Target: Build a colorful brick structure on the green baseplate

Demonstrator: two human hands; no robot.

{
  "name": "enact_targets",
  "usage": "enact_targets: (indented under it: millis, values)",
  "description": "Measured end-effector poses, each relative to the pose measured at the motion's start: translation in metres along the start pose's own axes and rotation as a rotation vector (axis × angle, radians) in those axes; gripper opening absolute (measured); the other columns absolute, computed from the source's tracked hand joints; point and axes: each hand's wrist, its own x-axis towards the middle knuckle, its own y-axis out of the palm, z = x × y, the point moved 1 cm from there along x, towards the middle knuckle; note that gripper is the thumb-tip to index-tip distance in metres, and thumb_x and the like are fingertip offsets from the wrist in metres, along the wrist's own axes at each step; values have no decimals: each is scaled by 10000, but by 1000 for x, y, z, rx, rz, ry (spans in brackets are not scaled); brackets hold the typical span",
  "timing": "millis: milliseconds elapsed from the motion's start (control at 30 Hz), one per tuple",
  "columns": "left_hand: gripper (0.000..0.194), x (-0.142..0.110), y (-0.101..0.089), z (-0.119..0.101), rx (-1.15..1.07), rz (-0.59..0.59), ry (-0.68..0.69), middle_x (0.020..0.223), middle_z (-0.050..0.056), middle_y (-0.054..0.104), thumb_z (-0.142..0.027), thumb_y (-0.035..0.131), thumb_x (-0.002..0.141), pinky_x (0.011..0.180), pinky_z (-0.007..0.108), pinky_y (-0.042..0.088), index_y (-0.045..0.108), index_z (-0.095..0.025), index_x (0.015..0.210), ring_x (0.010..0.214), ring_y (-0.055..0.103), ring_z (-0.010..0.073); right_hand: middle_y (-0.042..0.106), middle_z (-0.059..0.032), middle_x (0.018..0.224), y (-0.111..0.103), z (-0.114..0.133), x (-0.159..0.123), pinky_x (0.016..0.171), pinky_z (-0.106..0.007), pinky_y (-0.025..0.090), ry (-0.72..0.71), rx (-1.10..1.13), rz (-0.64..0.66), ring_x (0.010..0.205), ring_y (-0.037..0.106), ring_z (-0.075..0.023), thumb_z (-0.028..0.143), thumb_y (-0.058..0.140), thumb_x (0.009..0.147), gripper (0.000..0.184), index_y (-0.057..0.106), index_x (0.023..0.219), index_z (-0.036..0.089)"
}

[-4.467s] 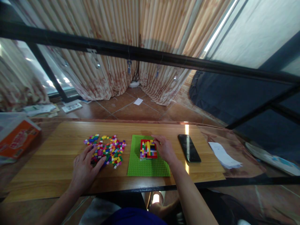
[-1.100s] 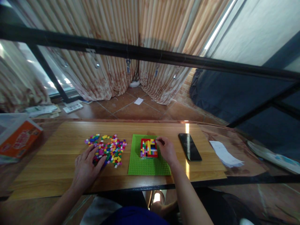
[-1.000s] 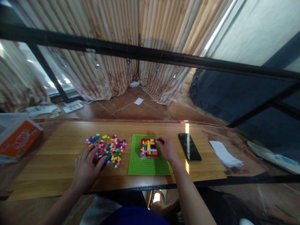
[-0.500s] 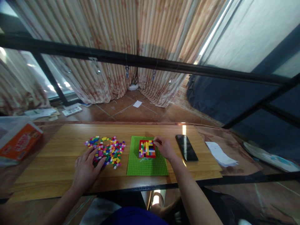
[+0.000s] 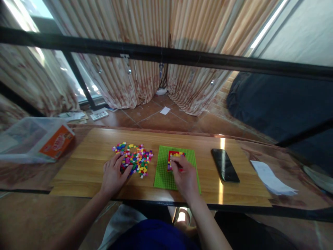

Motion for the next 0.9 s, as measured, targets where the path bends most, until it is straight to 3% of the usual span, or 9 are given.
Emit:
enact_targets:
  millis: [67,167,333,600,800,900]
  values:
    - [485,0,-1,-1,-6,5,-6,1343,155,526,-463,518,858,1010,461,346,552,-156,1232,1220,488,318,691,-46,872,21,15,-13,738,-302,506,-83,-45,156,815,643,-179,287,525,874,172,686,891,228]
    - [494,0,-1,-2,-5,12,-11,1341,157,528,-464,525,854,1009,464,347,555,-148,1233,1210,491,322,664,-37,854,51,22,-30,735,-274,488,-114,-77,282,796,626,-161,193,503,879,178,677,878,228]
    - [488,-1,-1,-2,3,9,-10,1346,150,524,-459,529,856,1007,458,345,555,-153,1236,1201,495,322,644,-39,922,82,12,-41,781,-278,462,-27,-182,375,837,611,-168,146,526,867,169,658,936,224]
    - [488,-1,-1,-2,11,19,-12,1350,150,522,-464,521,863,1012,455,339,554,-144,1231,1205,493,320,614,-66,919,91,13,-35,777,-306,451,40,-368,353,864,594,-205,192,536,885,104,639,885,194]
    - [496,0,0,0,9,4,0,1343,155,526,-467,517,863,1013,452,342,548,-137,1233,1216,489,315,615,-55,883,91,13,-37,770,-279,450,35,-305,319,835,603,-181,155,525,888,156,667,839,197]
    - [488,0,0,0,6,0,4,1339,155,529,-462,514,863,1012,455,344,551,-140,1227,1218,489,316,621,-47,864,81,15,-38,739,-267,453,2,-238,250,795,604,-165,156,516,894,163,668,845,192]
